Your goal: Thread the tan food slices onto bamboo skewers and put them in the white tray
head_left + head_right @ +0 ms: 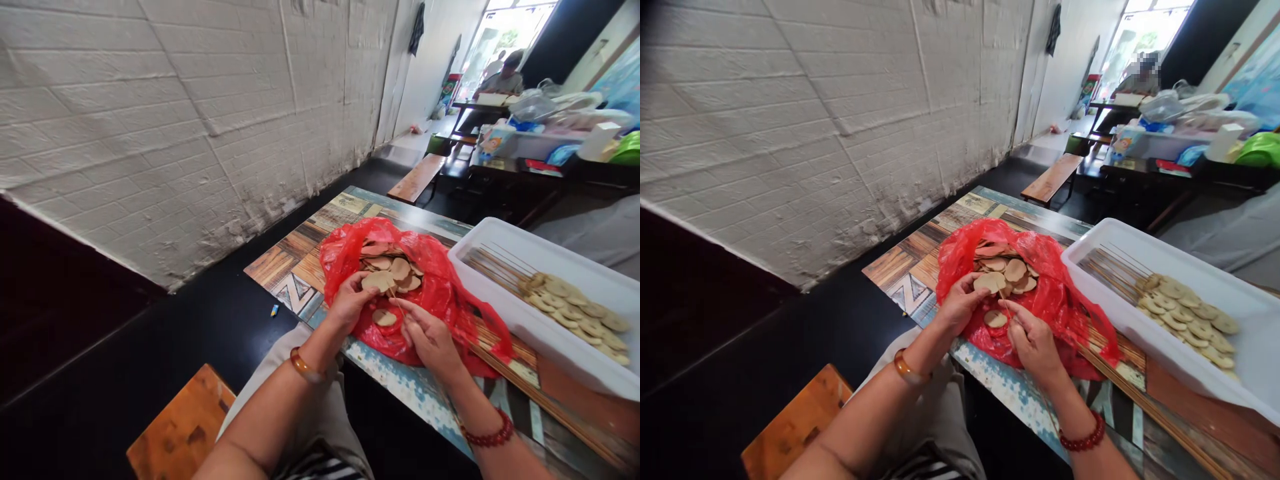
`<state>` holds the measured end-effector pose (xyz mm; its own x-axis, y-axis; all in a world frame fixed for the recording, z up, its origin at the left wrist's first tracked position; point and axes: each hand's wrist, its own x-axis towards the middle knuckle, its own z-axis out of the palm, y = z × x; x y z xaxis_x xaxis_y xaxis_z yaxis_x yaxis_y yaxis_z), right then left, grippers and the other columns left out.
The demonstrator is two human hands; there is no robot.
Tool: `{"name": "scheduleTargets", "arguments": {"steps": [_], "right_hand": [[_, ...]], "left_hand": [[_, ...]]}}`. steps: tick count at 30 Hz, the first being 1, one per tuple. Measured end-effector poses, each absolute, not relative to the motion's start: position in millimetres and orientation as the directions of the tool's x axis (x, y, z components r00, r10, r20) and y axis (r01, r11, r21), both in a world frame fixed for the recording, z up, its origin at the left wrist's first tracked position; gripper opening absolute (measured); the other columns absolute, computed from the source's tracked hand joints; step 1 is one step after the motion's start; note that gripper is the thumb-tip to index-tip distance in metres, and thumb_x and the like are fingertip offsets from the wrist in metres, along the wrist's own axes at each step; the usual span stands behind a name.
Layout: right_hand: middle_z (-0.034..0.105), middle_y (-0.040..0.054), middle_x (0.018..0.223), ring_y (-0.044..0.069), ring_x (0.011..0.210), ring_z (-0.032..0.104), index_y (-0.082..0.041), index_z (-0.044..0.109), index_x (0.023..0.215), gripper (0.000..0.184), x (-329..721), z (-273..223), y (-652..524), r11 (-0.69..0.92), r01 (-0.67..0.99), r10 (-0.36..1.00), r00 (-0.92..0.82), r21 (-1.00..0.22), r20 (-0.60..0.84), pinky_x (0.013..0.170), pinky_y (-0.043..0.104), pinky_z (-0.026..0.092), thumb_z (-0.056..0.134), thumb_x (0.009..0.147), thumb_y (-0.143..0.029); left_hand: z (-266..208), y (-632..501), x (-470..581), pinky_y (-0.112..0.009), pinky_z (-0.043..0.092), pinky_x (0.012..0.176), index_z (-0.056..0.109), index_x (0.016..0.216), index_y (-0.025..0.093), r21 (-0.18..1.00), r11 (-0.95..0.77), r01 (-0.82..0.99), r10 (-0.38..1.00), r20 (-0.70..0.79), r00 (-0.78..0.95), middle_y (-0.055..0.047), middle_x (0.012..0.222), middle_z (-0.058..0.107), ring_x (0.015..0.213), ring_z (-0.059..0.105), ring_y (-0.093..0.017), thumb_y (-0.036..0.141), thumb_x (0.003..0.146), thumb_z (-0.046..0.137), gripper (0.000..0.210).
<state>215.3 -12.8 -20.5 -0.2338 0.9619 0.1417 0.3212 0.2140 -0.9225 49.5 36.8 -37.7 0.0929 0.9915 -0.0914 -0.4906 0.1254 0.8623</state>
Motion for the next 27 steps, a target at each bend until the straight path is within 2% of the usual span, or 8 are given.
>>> {"name": "scheduleTargets", "arguments": {"steps": [4, 8, 14, 27], "right_hand": [[0.062, 0.0012, 0.059, 0.015, 0.051, 0.056, -0.016, 0.066, 0.114, 0.037, 212.7, -22.9, -12.6, 0.274, 0.361, 0.952, -0.234, -0.892, 0.198, 0.047, 0.024, 0.044, 0.043, 0.090, -0.034], [0.067, 0.0040, 0.065, 0.019, 0.062, 0.064, -0.017, 0.069, 0.109, 0.035, 210.7, -21.5, -13.1, 0.327, 0.420, 0.939, -0.242, -0.847, 0.243, 0.050, 0.026, 0.049, 0.046, 0.090, -0.034], [0.070, 0.0056, 0.071, 0.021, 0.073, 0.068, -0.019, 0.067, 0.116, 0.036, 209.1, -22.2, -13.9, 0.361, 0.424, 0.926, -0.267, -0.831, 0.266, 0.053, 0.028, 0.053, 0.045, 0.089, -0.030], [0.073, 0.0063, 0.078, 0.022, 0.078, 0.070, -0.018, 0.066, 0.119, 0.039, 209.7, -22.1, -14.2, 0.357, 0.425, 0.928, -0.261, -0.832, 0.265, 0.063, 0.031, 0.057, 0.045, 0.088, -0.029]], "left_hand": [[-38.6, 37.1, 49.9, -0.022, 0.044, 0.058, 0.061, 0.091, 0.015, 0.868, 0.074, -0.491, 0.997, -0.067, 0.032, -0.002, 0.080, 0.066, 0.062, 0.058, -0.011, 0.029, 0.060, 0.077, 0.037], [-38.6, 36.5, 50.1, -0.021, 0.044, 0.059, 0.061, 0.088, 0.015, 0.883, 0.031, -0.469, 0.999, -0.043, -0.015, -0.001, 0.077, 0.066, 0.062, 0.058, -0.010, 0.027, 0.061, 0.077, 0.034], [-37.4, 33.6, 49.9, -0.022, 0.045, 0.052, 0.055, 0.089, 0.015, 0.870, 0.096, -0.483, 0.995, -0.086, 0.044, 0.000, 0.064, 0.065, 0.052, 0.058, -0.011, 0.032, 0.064, 0.075, 0.036], [-38.8, 35.2, 48.0, -0.019, 0.044, 0.050, 0.058, 0.088, 0.015, 0.835, 0.061, -0.547, 0.998, -0.063, 0.015, -0.001, 0.071, 0.065, 0.054, 0.059, -0.009, 0.028, 0.061, 0.078, 0.036]]}}
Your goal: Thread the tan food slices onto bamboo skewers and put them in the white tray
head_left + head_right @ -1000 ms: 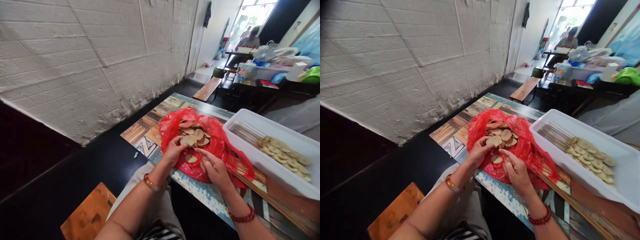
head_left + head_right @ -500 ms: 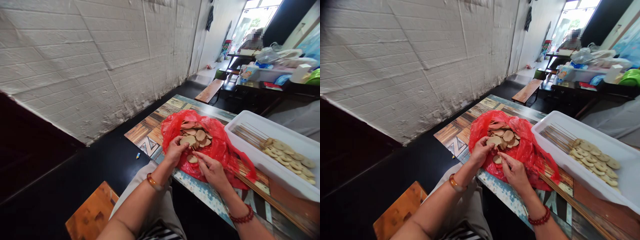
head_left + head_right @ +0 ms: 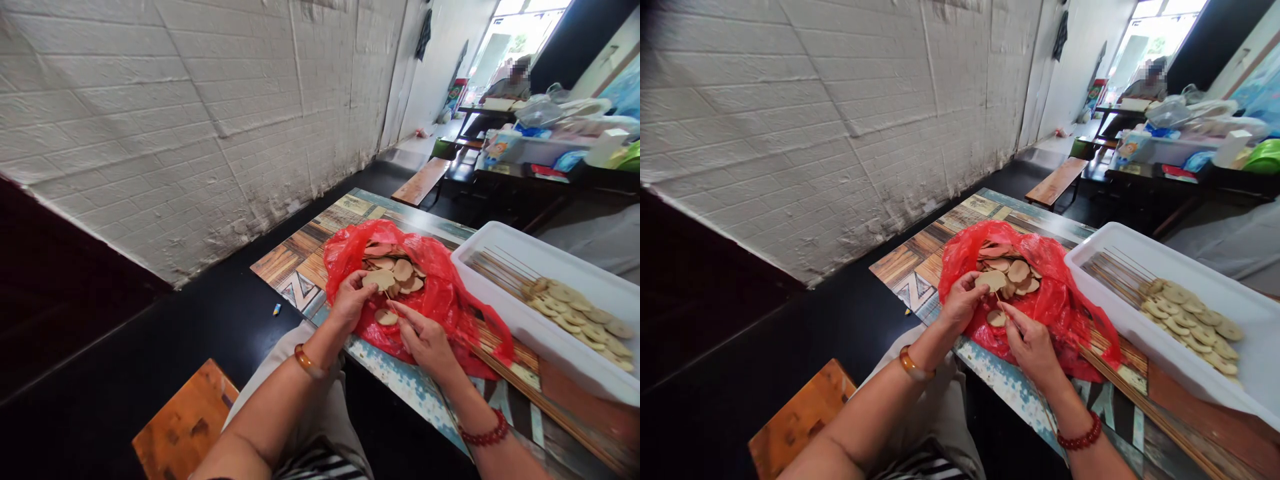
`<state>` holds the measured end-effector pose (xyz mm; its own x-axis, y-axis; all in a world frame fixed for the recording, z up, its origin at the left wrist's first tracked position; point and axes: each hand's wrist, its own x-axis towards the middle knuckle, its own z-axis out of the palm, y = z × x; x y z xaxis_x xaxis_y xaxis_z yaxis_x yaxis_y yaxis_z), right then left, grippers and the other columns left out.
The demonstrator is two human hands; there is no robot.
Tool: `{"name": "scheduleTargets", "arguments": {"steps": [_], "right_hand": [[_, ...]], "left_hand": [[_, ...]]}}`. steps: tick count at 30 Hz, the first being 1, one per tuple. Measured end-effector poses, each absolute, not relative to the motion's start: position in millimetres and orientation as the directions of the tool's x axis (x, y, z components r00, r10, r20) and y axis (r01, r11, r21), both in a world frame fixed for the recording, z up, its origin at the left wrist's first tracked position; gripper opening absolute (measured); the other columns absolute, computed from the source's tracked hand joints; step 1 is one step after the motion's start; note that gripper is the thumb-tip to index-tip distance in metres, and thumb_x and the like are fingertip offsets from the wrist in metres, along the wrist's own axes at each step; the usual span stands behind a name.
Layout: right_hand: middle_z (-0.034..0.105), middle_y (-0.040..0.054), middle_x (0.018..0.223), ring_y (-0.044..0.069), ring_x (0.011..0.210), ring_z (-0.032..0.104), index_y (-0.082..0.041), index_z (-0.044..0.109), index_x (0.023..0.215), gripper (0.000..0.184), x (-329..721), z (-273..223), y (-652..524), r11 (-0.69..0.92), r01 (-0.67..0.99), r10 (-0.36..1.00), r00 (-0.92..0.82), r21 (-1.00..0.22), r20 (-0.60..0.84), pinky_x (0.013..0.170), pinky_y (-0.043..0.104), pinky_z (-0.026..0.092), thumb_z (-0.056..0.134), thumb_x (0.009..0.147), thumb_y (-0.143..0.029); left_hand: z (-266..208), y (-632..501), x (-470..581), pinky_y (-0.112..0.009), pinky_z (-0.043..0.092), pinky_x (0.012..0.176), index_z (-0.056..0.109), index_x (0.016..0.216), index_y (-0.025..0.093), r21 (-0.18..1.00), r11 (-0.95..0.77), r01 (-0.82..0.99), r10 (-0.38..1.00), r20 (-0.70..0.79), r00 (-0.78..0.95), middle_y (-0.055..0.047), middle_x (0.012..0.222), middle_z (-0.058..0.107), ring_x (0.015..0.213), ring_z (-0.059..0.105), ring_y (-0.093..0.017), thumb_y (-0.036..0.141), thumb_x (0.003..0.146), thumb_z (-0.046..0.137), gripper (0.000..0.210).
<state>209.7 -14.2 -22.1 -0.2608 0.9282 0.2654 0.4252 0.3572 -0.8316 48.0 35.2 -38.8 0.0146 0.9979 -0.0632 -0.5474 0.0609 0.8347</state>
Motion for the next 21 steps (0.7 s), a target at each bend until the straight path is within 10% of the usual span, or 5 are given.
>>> {"name": "scheduleTargets", "arguments": {"steps": [21], "right_hand": [[0.075, 0.0052, 0.079, 0.022, 0.079, 0.071, -0.020, 0.068, 0.116, 0.038, 208.2, -20.5, -14.8, 0.385, 0.439, 0.920, -0.256, -0.812, 0.297, 0.065, 0.030, 0.059, 0.046, 0.087, -0.029]], "left_hand": [[-36.5, 33.7, 49.3, -0.018, 0.041, 0.047, 0.058, 0.087, 0.015, 0.869, 0.019, -0.495, 0.997, -0.053, -0.055, 0.001, 0.069, 0.065, 0.051, 0.055, -0.008, 0.027, 0.062, 0.076, 0.033]]}}
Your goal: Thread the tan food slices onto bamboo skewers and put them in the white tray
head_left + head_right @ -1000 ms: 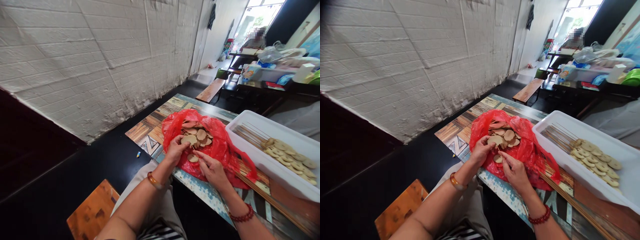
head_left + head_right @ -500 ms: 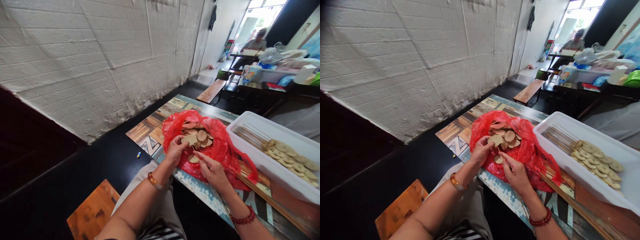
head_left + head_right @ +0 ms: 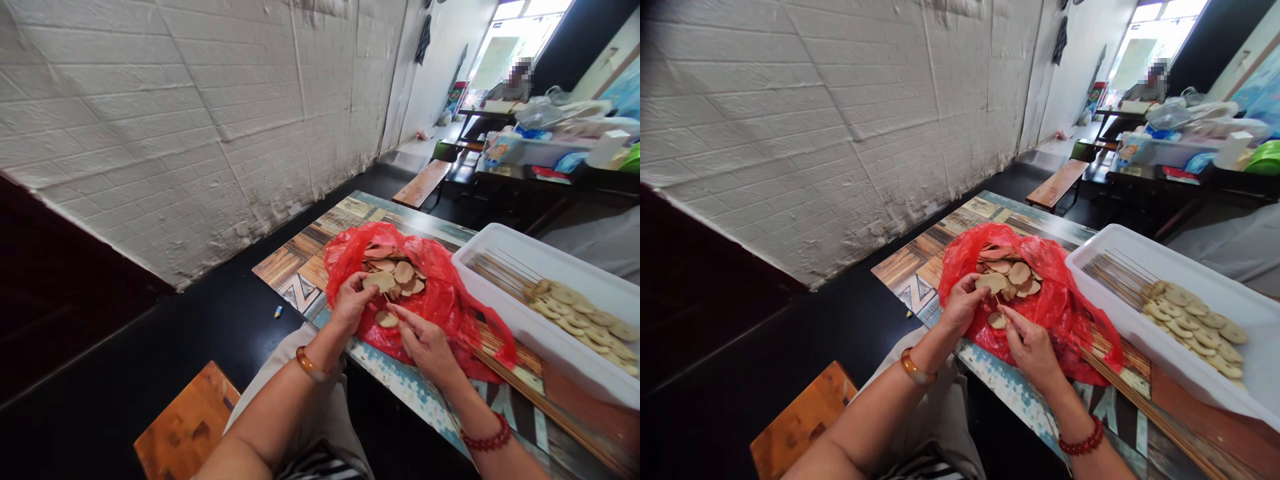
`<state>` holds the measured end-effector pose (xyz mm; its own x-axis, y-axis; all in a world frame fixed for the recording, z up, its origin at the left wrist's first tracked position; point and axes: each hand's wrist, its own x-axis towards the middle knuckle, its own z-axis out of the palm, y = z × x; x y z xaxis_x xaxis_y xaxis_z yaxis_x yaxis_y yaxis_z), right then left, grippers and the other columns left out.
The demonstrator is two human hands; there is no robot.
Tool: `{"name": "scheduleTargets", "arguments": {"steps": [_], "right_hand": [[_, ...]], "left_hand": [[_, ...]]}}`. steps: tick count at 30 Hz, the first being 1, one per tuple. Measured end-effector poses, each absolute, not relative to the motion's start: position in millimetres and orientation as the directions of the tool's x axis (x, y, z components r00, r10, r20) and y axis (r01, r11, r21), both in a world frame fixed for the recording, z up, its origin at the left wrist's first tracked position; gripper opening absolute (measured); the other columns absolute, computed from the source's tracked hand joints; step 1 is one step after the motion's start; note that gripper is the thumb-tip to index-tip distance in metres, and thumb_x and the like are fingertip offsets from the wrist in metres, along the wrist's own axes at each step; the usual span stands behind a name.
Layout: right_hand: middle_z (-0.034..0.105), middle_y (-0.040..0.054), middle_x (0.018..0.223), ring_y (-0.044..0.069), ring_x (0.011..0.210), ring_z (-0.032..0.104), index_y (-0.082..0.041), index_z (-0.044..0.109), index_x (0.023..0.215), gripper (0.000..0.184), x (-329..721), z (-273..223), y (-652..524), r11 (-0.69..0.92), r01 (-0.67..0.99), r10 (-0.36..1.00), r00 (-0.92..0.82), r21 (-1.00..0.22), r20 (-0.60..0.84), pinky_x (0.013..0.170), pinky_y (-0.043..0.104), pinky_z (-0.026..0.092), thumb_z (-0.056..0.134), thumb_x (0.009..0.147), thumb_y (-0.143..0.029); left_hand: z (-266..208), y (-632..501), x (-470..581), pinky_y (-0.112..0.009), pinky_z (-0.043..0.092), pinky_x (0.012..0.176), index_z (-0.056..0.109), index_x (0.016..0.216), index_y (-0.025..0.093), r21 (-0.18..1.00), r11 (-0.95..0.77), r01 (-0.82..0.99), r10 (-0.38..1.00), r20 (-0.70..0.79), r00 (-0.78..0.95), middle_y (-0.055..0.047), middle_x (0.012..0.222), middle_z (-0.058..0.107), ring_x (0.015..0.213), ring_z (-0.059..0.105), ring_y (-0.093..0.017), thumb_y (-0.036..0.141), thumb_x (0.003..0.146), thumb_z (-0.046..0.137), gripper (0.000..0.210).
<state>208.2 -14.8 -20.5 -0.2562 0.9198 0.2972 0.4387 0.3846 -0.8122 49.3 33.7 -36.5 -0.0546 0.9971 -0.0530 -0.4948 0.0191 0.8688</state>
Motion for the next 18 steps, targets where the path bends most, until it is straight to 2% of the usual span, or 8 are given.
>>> {"name": "scheduleTargets", "arguments": {"steps": [7, 18], "right_hand": [[0.075, 0.0050, 0.080, 0.023, 0.081, 0.071, -0.020, 0.068, 0.117, 0.038, 209.5, -25.5, -13.5, 0.381, 0.455, 0.922, -0.250, -0.805, 0.295, 0.065, 0.030, 0.059, 0.046, 0.087, -0.029], [0.075, 0.0069, 0.089, 0.023, 0.089, 0.071, -0.018, 0.067, 0.117, 0.037, 208.5, -24.6, -12.1, 0.380, 0.449, 0.922, -0.260, -0.809, 0.288, 0.073, 0.033, 0.060, 0.045, 0.089, -0.027]], "left_hand": [[-33.7, 32.1, 50.0, -0.019, 0.041, 0.053, 0.061, 0.081, 0.014, 0.917, -0.028, -0.398, 0.997, -0.004, -0.081, 0.001, 0.069, 0.064, 0.055, 0.055, -0.008, 0.025, 0.063, 0.074, 0.025], [-39.8, 33.7, 49.9, -0.019, 0.040, 0.053, 0.061, 0.080, 0.014, 0.965, -0.053, -0.259, 0.996, 0.033, -0.080, 0.002, 0.064, 0.061, 0.054, 0.052, -0.008, 0.027, 0.066, 0.071, 0.022]]}}
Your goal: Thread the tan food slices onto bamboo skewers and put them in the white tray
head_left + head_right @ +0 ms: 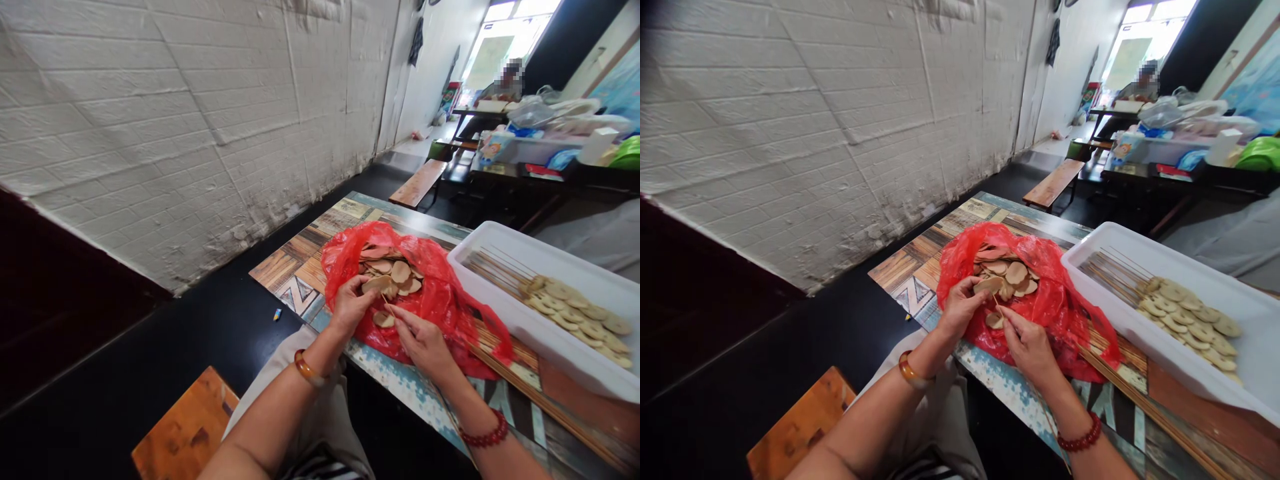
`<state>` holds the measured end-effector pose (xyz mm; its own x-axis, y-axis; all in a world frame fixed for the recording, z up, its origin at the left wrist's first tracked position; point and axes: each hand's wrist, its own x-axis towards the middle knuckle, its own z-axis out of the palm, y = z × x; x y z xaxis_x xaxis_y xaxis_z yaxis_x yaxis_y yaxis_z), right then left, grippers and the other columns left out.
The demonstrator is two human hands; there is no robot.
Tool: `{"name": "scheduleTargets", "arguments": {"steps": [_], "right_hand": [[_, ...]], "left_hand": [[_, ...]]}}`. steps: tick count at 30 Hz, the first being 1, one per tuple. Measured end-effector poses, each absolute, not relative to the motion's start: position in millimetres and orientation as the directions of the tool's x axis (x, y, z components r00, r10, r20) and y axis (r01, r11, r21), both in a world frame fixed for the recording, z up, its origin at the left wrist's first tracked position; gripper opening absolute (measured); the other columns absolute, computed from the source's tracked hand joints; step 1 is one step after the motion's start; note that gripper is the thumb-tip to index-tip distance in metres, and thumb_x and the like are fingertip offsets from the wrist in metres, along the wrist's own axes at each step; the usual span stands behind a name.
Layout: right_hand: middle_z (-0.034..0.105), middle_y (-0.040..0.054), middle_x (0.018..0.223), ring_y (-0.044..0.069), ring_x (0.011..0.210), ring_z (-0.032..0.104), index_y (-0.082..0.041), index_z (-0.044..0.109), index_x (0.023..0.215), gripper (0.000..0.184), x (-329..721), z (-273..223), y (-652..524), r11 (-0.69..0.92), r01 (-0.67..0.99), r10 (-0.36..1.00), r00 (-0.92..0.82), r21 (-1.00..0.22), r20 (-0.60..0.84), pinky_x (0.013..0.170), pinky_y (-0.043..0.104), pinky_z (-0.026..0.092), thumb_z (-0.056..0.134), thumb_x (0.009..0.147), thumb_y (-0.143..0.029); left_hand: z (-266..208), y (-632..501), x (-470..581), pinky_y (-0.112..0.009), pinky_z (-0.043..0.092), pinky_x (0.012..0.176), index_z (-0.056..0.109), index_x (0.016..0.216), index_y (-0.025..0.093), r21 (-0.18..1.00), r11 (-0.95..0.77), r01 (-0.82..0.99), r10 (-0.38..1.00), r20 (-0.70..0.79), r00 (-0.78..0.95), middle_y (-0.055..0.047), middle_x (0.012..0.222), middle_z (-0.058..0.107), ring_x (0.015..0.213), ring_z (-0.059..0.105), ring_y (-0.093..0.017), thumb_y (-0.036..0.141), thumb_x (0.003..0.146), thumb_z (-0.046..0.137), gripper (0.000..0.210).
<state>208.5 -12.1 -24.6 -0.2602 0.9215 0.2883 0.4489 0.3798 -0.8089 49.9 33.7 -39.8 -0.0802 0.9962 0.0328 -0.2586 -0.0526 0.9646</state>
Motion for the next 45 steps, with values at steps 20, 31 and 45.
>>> {"name": "scheduleTargets", "arguments": {"steps": [20, 31, 45], "right_hand": [[0.069, 0.0091, 0.115, 0.021, 0.104, 0.066, -0.017, 0.063, 0.122, 0.037, 210.9, -32.0, -10.6, 0.440, 0.448, 0.897, -0.258, -0.778, 0.358, 0.093, 0.037, 0.053, 0.044, 0.092, -0.025], [0.071, 0.0074, 0.110, 0.023, 0.100, 0.068, -0.020, 0.067, 0.117, 0.034, 211.4, -32.5, -12.2, 0.431, 0.450, 0.901, -0.253, -0.782, 0.352, 0.089, 0.038, 0.055, 0.046, 0.091, -0.028], [0.071, 0.0077, 0.112, 0.022, 0.101, 0.068, -0.019, 0.066, 0.116, 0.034, 211.1, -31.5, -15.0, 0.483, 0.534, 0.875, -0.287, -0.694, 0.389, 0.089, 0.036, 0.055, 0.043, 0.092, -0.027]], "left_hand": [[-35.5, 30.7, 49.4, -0.020, 0.044, 0.054, 0.057, 0.089, 0.015, 0.875, 0.109, -0.471, 0.992, -0.065, 0.109, 0.000, 0.066, 0.066, 0.053, 0.059, -0.010, 0.029, 0.061, 0.078, 0.037], [-35.2, 31.7, 50.0, -0.020, 0.041, 0.050, 0.056, 0.091, 0.014, 0.807, 0.142, -0.573, 0.990, -0.132, 0.058, -0.002, 0.073, 0.067, 0.053, 0.061, -0.011, 0.031, 0.058, 0.080, 0.044], [-34.6, 30.5, 51.4, -0.022, 0.044, 0.051, 0.056, 0.086, 0.015, 0.800, 0.124, -0.587, 0.991, -0.129, 0.034, 0.000, 0.069, 0.065, 0.053, 0.059, -0.011, 0.035, 0.056, 0.080, 0.043]]}}
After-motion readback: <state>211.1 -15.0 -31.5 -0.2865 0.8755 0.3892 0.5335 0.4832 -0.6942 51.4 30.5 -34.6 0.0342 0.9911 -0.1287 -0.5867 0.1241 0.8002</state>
